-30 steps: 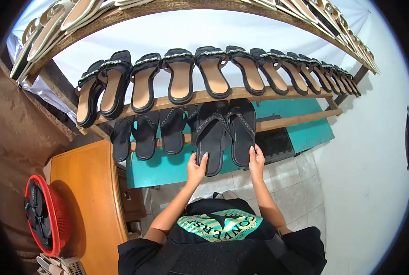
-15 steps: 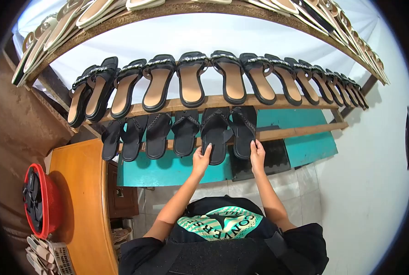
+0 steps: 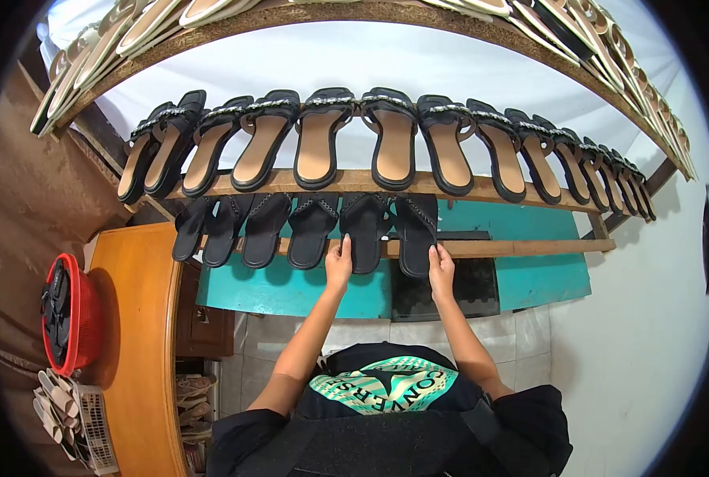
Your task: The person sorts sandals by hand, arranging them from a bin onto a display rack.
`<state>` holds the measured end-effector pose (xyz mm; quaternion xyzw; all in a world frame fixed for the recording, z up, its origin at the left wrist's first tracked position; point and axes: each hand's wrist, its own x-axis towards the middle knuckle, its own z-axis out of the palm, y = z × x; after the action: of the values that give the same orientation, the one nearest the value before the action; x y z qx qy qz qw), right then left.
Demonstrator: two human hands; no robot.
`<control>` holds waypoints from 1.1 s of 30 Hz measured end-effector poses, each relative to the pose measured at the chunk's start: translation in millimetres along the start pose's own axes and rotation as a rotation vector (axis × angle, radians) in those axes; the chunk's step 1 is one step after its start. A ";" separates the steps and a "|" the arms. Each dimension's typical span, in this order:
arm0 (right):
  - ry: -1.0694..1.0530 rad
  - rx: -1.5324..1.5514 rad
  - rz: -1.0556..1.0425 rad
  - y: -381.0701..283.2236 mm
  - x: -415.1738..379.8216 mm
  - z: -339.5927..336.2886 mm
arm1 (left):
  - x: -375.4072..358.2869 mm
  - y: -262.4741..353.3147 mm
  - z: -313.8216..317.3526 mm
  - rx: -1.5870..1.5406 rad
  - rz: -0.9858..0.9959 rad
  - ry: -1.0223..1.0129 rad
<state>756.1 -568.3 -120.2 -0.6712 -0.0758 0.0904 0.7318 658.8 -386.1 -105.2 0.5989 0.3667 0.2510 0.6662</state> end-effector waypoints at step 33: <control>-0.016 -0.093 -0.180 10.2 11.4 11.1 | -35.6 -21.0 -2.9 -0.423 -0.114 -0.123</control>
<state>764.3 -554.0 -129.5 -0.6941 -0.1457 0.0262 0.7045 632.8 -415.1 -119.2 0.4383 0.2980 0.2472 0.8111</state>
